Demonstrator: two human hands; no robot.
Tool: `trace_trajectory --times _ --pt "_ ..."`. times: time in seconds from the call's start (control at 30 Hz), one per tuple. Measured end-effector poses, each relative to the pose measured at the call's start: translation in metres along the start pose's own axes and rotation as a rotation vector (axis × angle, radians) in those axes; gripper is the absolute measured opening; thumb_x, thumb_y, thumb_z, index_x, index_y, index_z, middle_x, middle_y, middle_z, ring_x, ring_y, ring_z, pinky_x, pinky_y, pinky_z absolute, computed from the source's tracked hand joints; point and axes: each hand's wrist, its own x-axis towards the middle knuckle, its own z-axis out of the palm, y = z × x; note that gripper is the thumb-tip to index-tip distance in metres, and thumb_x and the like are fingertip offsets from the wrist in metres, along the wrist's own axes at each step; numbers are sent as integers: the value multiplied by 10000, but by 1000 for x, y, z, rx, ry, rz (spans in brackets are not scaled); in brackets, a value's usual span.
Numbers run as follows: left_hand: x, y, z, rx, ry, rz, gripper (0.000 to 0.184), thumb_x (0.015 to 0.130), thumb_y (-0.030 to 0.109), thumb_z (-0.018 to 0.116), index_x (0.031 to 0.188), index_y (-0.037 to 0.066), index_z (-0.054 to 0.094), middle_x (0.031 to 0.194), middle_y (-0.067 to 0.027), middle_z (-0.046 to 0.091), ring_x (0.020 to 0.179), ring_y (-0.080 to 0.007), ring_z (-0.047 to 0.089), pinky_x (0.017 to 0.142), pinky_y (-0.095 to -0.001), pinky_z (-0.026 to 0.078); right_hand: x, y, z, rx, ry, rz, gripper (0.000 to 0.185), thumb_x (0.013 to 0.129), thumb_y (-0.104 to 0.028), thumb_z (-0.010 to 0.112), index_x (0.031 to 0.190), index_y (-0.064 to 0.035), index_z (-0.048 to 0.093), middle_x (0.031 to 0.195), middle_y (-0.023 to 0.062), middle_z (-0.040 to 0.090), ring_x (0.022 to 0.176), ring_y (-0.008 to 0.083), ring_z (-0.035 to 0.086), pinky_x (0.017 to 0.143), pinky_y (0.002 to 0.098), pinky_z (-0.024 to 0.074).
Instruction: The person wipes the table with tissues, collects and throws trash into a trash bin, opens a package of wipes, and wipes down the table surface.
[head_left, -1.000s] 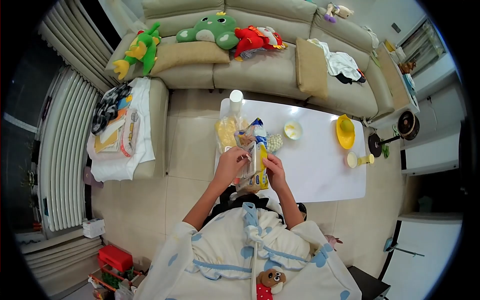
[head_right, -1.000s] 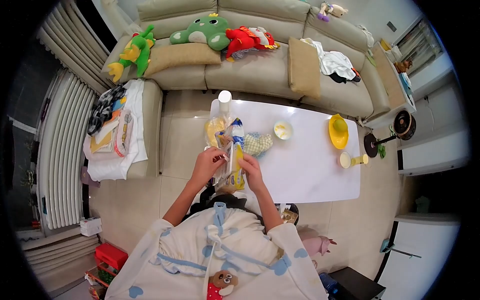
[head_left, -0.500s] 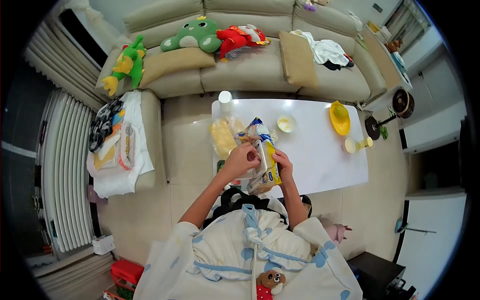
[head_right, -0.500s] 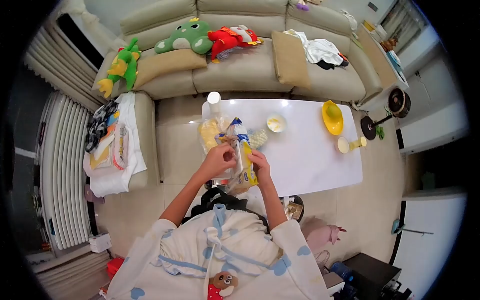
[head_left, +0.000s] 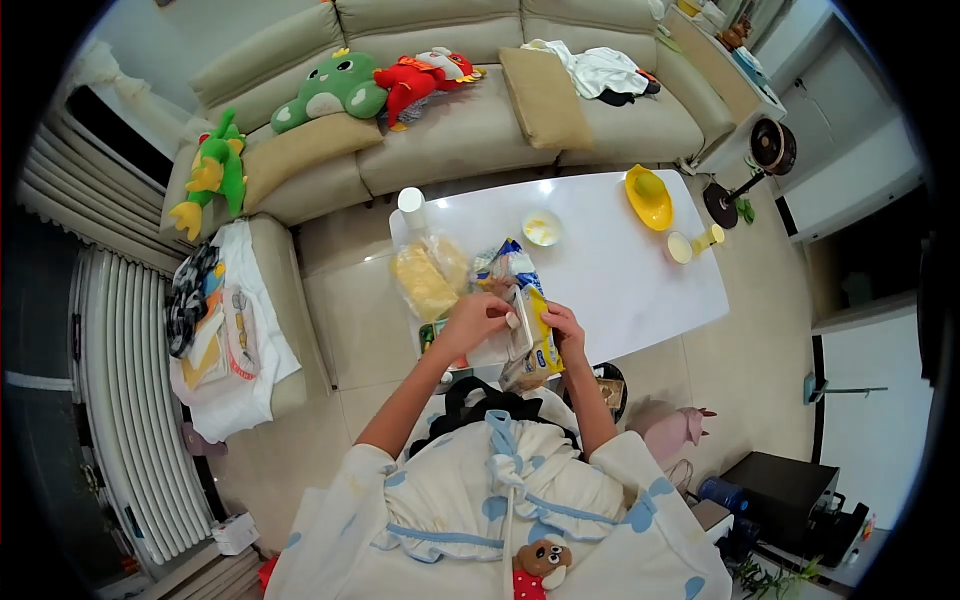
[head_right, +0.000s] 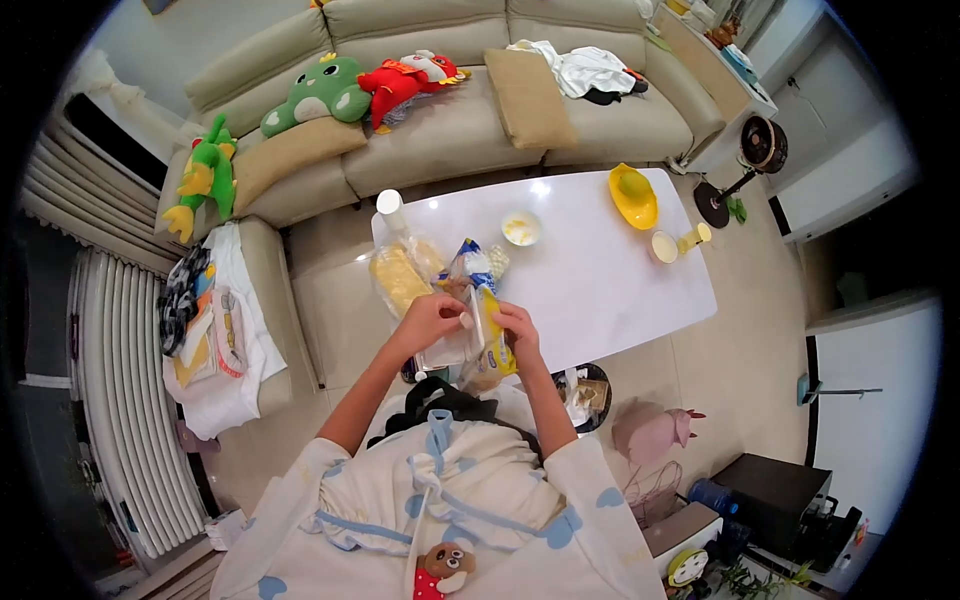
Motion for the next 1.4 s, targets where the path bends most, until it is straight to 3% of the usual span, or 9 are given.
trace_trajectory --times 0.2,0.6,1.0,1.1,1.17,1.2,1.27,1.4 --pt "5 0 3 -92 -150 -105 217 720 154 629 837 -28 635 708 -68 629 657 -115 589 636 -243 465 -7 -2 -4 20 102 10 332 750 -153 501 989 67 572 901 97 604 800 150 570 745 231 429" --pt "8 0 11 -163 -101 -161 145 764 137 582 753 -7 584 667 -1 570 604 -53 507 565 -217 422 -4 -7 -13 -57 82 -34 323 758 -165 497 966 72 569 874 87 602 778 134 560 725 229 425" --pt "11 14 3 -321 -124 -95 76 825 93 523 814 20 537 740 20 519 687 -44 495 634 -188 409 -12 11 -35 -24 397 -62 249 779 -204 494 873 9 583 776 39 589 652 84 538 581 201 428" --pt "9 18 6 -271 -51 -58 83 799 98 547 776 21 527 691 37 502 636 -29 452 581 -181 387 -15 22 -49 -69 416 -80 216 784 -217 491 838 -30 585 708 -2 559 577 55 488 500 183 376" --pt "11 23 2 -332 41 -23 75 806 91 537 779 28 507 697 40 480 647 -25 437 587 -170 377 -15 22 -43 37 605 -172 182 786 -223 494 763 -58 565 590 -48 461 480 37 379 429 189 275" --pt "11 28 -2 -329 32 -24 75 806 91 537 779 28 507 697 40 480 647 -25 437 587 -170 377 -17 28 -51 42 612 -175 182 786 -223 494 763 -58 565 590 -48 461 480 37 379 429 189 275" --pt "14 38 -8 -337 30 -10 66 811 89 528 803 32 495 719 42 472 662 -25 429 590 -169 372 -26 43 -81 -132 600 -124 169 789 -219 493 704 -79 535 527 -72 360 435 28 272 407 206 187" --pt "34 13 -1 -255 -79 59 77 815 79 513 812 35 449 756 17 467 678 -51 435 611 -195 380 -49 27 -86 -223 712 -122 164 779 -194 483 657 -90 518 520 -81 352 427 21 270 398 195 195"
